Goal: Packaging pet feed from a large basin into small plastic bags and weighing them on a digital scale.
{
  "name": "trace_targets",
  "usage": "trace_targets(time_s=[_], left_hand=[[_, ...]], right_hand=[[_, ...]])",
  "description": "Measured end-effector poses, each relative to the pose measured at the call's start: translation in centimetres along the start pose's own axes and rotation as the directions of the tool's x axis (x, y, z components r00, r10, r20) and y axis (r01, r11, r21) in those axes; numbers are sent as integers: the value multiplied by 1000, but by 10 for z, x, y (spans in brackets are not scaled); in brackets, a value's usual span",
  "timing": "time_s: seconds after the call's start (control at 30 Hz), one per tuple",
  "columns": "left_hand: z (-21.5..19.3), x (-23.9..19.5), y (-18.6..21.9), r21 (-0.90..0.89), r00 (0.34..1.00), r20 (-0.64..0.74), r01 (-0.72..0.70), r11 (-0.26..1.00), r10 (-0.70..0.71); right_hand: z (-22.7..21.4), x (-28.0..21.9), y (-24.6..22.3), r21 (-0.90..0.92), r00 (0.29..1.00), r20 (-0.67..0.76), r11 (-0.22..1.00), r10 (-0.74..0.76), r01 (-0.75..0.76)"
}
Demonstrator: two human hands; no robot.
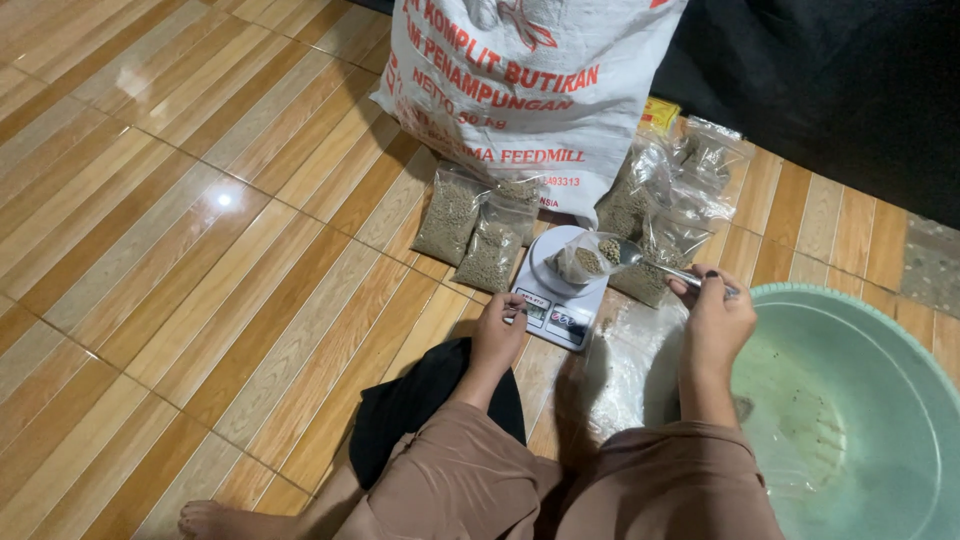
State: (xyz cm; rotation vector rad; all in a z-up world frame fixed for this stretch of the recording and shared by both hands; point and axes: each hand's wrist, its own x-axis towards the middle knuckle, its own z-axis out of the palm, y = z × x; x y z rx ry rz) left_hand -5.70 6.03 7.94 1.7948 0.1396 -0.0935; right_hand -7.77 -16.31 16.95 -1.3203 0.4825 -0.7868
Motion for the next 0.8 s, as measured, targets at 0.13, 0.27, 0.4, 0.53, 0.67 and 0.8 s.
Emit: trace_targets(time_s=[0.13,0.27,0.4,0.53,0.67,0.8], left_hand=[[-2,-3,6,5,1000,0,-3,1000,3],[-2,-1,4,14,1000,-3,-3,1000,3],[-2,-3,5,5,1000,1,-3,1000,3],[-2,-2,6,14,1000,-1,13,1000,-13],[0,0,1,27,1000,5,-2,1000,2],[0,0,0,23,1000,-8,-14,1000,14]], right_hand=[[22,-14,-9,-180,958,197,953,-207,243],[26,-18,-6,-373,832,403,762,-382,530],[21,-13,11,-467,646,545,446,-535,764],[17,-18,7,-470,635,535,429,-557,771],[13,-32,-22,-428,681,494,530,-541,732],[-2,-47,-49,-358,781,418,706,-465,611]])
